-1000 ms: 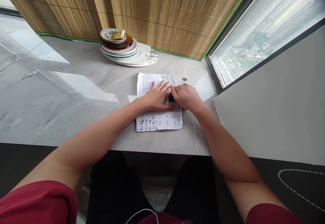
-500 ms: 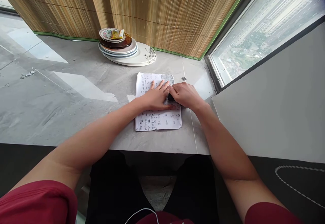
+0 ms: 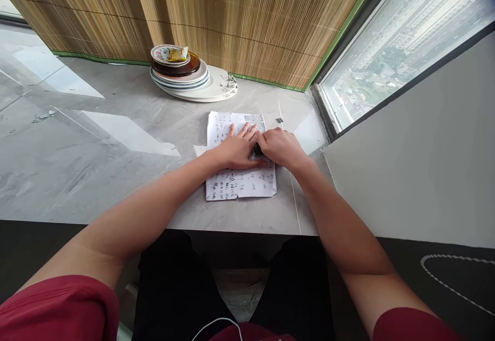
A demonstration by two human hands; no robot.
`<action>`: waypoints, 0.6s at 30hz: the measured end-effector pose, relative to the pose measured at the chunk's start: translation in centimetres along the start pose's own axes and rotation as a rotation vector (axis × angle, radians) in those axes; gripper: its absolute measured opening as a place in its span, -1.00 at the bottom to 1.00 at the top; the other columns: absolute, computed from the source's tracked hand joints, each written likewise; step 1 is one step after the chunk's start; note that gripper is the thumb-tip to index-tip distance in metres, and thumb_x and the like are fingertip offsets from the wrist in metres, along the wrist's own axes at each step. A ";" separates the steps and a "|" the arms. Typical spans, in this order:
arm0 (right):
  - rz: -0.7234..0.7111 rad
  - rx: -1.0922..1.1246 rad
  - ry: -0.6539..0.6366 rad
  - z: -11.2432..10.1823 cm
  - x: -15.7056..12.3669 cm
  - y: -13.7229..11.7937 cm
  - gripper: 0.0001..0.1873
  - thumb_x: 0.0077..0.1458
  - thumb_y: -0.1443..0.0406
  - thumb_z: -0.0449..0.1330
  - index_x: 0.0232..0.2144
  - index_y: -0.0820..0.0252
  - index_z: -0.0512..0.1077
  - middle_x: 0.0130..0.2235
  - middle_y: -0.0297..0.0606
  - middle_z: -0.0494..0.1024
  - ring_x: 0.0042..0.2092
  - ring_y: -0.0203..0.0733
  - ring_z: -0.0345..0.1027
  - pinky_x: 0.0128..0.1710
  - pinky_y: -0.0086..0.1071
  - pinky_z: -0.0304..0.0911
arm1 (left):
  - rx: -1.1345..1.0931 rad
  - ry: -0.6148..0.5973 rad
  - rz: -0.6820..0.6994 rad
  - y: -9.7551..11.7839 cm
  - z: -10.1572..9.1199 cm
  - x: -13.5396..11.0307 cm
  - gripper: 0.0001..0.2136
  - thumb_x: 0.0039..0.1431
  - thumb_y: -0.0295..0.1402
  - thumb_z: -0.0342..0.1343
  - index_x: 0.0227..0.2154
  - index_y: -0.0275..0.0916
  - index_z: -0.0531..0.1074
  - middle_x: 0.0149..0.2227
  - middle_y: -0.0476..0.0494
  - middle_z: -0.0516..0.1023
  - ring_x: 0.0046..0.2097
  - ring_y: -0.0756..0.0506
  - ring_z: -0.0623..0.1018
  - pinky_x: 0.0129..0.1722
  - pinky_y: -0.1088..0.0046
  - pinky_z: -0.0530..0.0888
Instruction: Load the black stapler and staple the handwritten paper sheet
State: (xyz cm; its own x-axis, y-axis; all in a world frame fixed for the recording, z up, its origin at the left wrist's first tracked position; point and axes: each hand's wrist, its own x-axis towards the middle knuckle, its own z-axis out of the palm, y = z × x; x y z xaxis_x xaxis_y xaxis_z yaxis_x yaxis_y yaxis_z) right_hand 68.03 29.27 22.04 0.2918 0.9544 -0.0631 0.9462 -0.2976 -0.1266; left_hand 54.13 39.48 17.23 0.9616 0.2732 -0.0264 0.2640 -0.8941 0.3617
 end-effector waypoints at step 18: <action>-0.104 -0.216 0.093 0.9 -0.3 -0.8 -0.56 0.42 0.30 -0.14 -0.13 0.28 0.54 -0.04 0.13 0.53 0.06 0.19 0.33 -0.05 -0.09 0.27 | -0.124 0.035 -0.006 -0.3 -0.3 0.3 0.09 0.07 0.27 0.19 0.52 -0.15 -0.09 0.56 -0.31 -0.13 0.55 -0.49 -0.20 0.46 -0.21 -0.32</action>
State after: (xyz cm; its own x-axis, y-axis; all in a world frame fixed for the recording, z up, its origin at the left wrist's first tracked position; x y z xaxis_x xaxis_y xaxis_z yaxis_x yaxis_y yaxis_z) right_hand 67.08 29.23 21.23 0.1937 0.9805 0.0318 0.9767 -0.1958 0.0878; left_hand 54.30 39.89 17.39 0.9563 0.2923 0.0028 0.2561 -0.8425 0.4739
